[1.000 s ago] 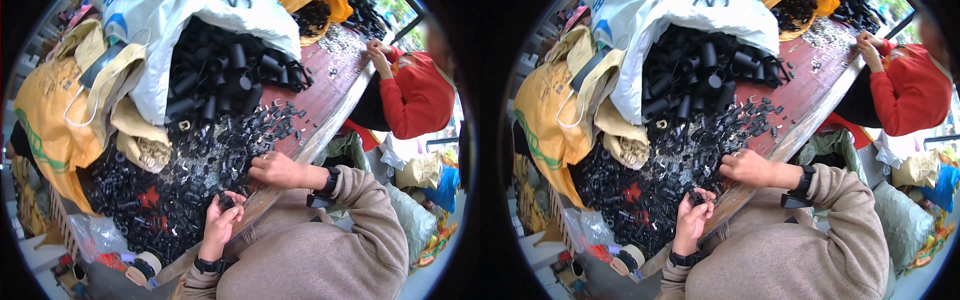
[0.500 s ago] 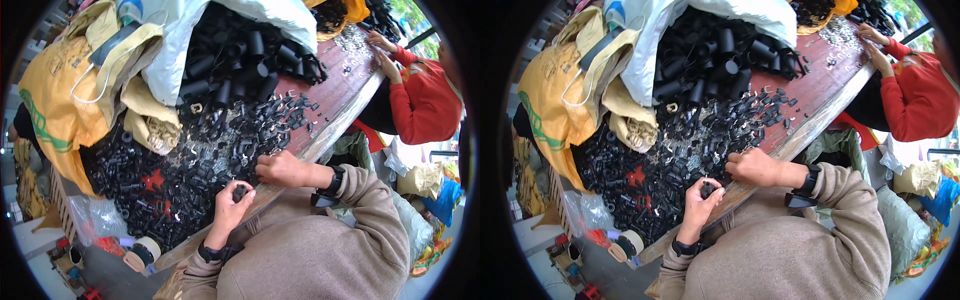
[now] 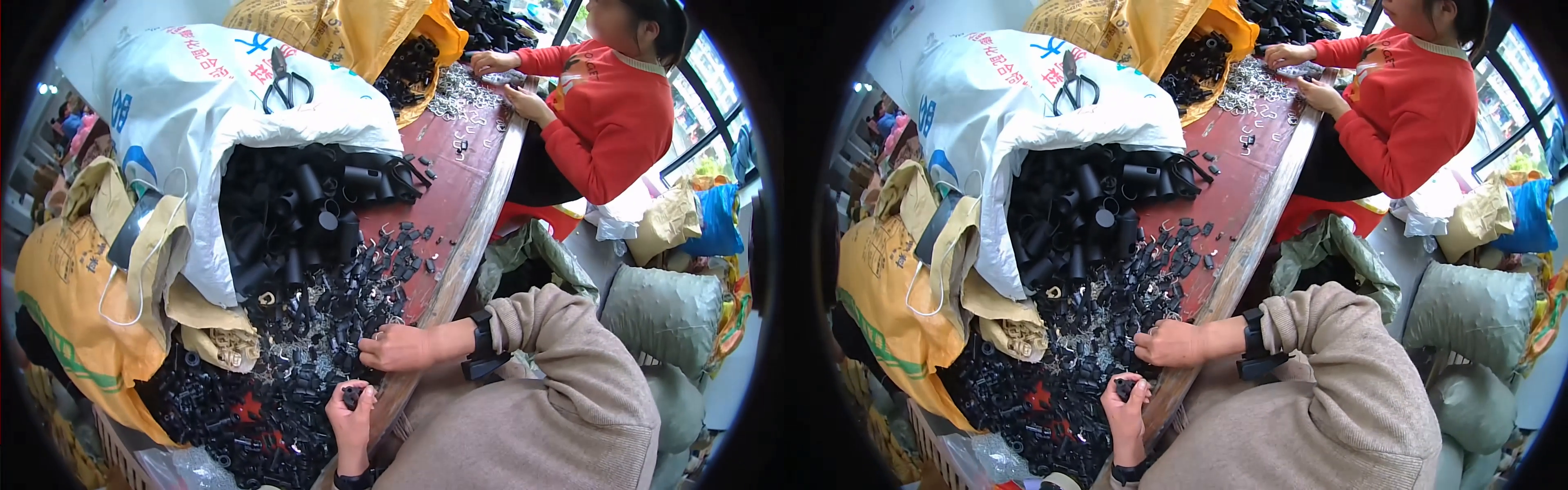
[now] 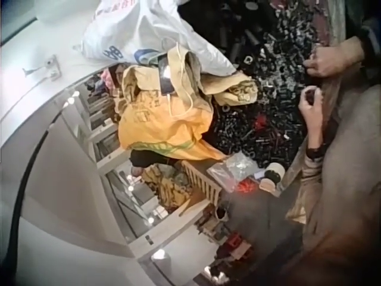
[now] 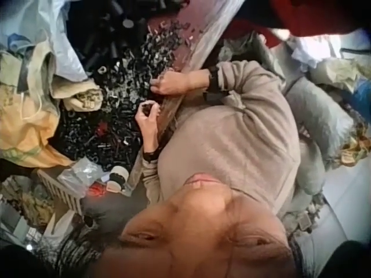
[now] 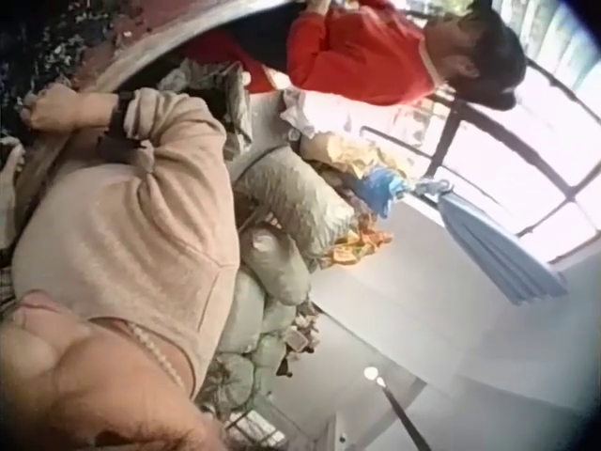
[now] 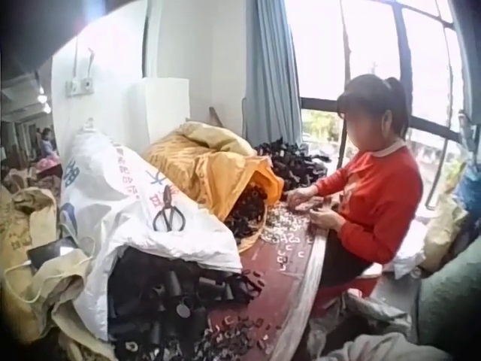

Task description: Assembling small black plastic and rubber components by hand at a workbench.

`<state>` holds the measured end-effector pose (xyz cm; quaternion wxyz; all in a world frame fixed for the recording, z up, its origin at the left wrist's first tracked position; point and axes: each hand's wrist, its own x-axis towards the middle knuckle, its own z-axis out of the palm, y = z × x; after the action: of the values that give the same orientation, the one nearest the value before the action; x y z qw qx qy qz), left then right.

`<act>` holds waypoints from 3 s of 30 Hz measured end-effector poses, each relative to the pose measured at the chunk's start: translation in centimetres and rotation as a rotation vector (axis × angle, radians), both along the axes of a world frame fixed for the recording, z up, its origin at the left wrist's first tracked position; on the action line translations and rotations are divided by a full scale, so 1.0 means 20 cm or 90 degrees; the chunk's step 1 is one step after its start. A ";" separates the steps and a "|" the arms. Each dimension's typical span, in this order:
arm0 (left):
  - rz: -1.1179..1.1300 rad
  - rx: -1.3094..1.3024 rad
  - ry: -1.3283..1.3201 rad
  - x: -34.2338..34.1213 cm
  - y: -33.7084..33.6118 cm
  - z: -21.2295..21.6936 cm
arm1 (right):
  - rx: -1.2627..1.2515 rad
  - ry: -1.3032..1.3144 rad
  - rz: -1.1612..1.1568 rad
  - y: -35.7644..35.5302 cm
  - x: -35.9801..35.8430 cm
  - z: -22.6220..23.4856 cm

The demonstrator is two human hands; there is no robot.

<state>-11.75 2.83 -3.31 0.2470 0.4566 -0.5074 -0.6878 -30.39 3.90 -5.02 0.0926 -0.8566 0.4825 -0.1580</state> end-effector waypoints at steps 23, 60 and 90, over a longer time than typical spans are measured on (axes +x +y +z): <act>0.087 -0.382 -0.064 0.03 -0.06 0.03 | 0.910 -0.837 -0.126 -0.06 0.14 0.10; 0.170 0.236 0.337 0.08 -0.06 -0.04 | 0.194 -0.444 0.015 -0.13 0.12 0.21; 0.045 0.204 0.238 0.07 0.01 -0.02 | 0.139 -0.283 0.063 -0.09 0.16 0.22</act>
<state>-10.34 3.10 -3.73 0.2852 0.3722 -0.3208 -0.8229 -27.17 2.09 -0.66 0.2961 -0.8083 0.4219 -0.2846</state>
